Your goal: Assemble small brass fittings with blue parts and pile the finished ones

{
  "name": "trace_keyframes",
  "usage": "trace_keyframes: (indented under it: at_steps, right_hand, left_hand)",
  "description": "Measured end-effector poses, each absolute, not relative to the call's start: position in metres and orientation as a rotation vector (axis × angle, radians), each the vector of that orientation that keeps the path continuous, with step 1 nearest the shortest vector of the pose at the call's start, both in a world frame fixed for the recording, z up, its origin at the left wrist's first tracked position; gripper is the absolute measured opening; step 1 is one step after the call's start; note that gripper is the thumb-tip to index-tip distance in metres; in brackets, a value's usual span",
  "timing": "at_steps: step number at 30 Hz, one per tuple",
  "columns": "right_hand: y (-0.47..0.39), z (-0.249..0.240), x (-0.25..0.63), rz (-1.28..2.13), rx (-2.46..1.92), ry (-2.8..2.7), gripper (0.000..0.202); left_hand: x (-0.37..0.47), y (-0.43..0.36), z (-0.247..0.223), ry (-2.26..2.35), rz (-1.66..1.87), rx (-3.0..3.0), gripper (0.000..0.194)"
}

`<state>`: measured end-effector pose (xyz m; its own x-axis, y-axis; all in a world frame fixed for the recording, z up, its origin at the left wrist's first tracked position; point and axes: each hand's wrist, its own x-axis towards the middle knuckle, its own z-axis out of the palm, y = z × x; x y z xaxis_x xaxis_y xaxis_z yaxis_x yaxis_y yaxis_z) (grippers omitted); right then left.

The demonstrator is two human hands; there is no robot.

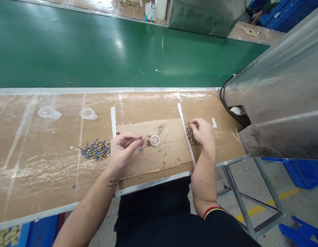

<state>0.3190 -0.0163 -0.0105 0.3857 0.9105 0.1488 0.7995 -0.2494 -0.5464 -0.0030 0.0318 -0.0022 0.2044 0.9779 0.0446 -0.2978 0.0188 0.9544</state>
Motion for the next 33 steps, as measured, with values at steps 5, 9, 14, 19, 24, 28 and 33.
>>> trace_keyframes:
  at_steps: [5,9,14,19,24,28,33]
  right_hand:
    - [-0.014,-0.001,0.299,0.144,-1.688,-1.181,0.014]
    - [-0.015,0.012,0.258,0.261,-1.402,-1.327,0.016]
    - [-0.019,0.018,0.22,0.494,-1.106,-1.437,0.007]
    - [-0.021,0.015,0.208,0.69,-1.022,-1.426,0.012]
    - [-0.023,0.016,0.202,0.732,-0.991,-1.424,0.015]
    - [-0.024,0.017,0.2,0.776,-0.928,-1.463,0.024]
    - [-0.023,0.016,0.199,0.777,-0.898,-1.431,0.019]
  left_hand:
    - [0.001,0.029,-0.005,0.804,1.138,1.07,0.034]
    - [0.005,0.025,-0.002,0.776,1.071,1.091,0.038]
    - [0.008,0.023,0.002,0.738,0.998,1.129,0.036]
    - [0.009,0.021,0.002,0.693,0.986,1.161,0.03]
    - [0.011,0.02,0.004,0.652,0.998,1.18,0.027]
    - [0.011,0.019,0.002,0.655,0.971,1.224,0.031]
    - [0.012,0.018,-0.001,0.652,0.958,1.247,0.03]
